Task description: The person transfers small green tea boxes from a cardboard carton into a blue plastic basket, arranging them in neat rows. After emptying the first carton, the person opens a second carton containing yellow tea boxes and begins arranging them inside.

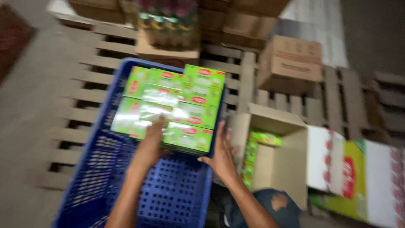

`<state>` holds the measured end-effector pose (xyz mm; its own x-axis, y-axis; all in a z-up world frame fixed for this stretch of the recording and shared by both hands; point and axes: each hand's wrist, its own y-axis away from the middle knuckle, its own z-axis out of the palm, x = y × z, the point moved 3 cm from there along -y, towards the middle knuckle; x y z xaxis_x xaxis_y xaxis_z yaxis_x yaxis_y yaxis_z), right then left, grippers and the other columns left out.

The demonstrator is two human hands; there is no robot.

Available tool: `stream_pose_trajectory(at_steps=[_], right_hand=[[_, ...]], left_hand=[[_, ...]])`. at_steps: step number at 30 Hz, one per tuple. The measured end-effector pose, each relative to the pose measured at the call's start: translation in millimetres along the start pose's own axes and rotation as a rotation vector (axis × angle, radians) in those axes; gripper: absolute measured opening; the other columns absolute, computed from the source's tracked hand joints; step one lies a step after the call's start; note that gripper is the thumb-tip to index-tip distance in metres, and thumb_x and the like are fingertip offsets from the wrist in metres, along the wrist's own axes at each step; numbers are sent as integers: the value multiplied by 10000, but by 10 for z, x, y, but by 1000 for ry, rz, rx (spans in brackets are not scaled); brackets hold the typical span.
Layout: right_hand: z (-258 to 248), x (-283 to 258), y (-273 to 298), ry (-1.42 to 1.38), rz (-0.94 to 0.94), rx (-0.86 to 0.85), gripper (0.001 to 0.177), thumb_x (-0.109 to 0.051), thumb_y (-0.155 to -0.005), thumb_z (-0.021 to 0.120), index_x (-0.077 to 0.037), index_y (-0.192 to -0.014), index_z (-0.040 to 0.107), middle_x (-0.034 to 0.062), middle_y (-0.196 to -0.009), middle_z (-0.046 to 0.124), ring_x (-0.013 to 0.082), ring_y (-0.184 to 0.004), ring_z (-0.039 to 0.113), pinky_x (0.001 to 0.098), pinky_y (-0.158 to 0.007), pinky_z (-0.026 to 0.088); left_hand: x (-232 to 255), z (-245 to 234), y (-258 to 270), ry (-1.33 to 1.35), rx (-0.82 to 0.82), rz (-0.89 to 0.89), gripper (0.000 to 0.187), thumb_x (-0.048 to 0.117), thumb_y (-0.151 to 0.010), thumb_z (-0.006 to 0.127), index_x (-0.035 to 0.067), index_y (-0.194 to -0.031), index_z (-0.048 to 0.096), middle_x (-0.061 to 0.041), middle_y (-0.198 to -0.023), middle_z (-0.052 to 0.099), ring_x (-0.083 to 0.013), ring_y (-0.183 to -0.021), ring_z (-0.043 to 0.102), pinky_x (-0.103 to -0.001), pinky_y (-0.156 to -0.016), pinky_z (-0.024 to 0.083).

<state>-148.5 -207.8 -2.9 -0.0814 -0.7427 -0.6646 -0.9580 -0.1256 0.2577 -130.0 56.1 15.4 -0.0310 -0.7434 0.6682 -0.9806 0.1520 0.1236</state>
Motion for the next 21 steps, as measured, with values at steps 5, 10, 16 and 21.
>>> stream_pose_trajectory(at_steps=[5, 10, 16, 21], right_hand=[[-884, 400, 279, 145, -83, -180, 1082, -205, -935, 848, -157, -1770, 162, 116, -1781, 400, 398, -1677, 280, 642, -1288, 232], [-1816, 667, 587, -268, 183, -222, 714, -232, -1026, 627, -283, -1704, 410, -17, -1801, 439, 214, -1625, 448, 504, -1299, 399], [-572, 3968, 265, -119, 301, 59, 569, -143, -947, 787, -173, -1503, 669, 82, -1386, 793, 223, -1234, 765, 359, -1032, 571], [676, 5340, 196, 234, 476, -251, 630, -285, -932, 777, -184, -1531, 608, 206, -1461, 668, 397, -1403, 597, 485, -1218, 450]], left_hand=[[960, -370, 568, -26, 224, 81, 1000, 29, -876, 815, 90, -1753, 339, -372, -1706, 294, -644, -1609, 223, -687, -1257, 327], [1498, 309, 719, 231, 443, 362, 318, -40, -1035, 604, 37, -1334, 678, -144, -1443, 713, -456, -1596, 536, -624, -1443, 282], [1452, 1566, 235, 13, -182, 660, 467, 44, -993, 672, 100, -1454, 625, -188, -1696, 491, -487, -1616, 394, -663, -1291, 316], [1451, 1817, 100, -318, -110, 575, 408, 247, -1030, 699, 185, -1434, 694, -29, -1522, 690, -264, -1416, 638, -455, -1156, 467]])
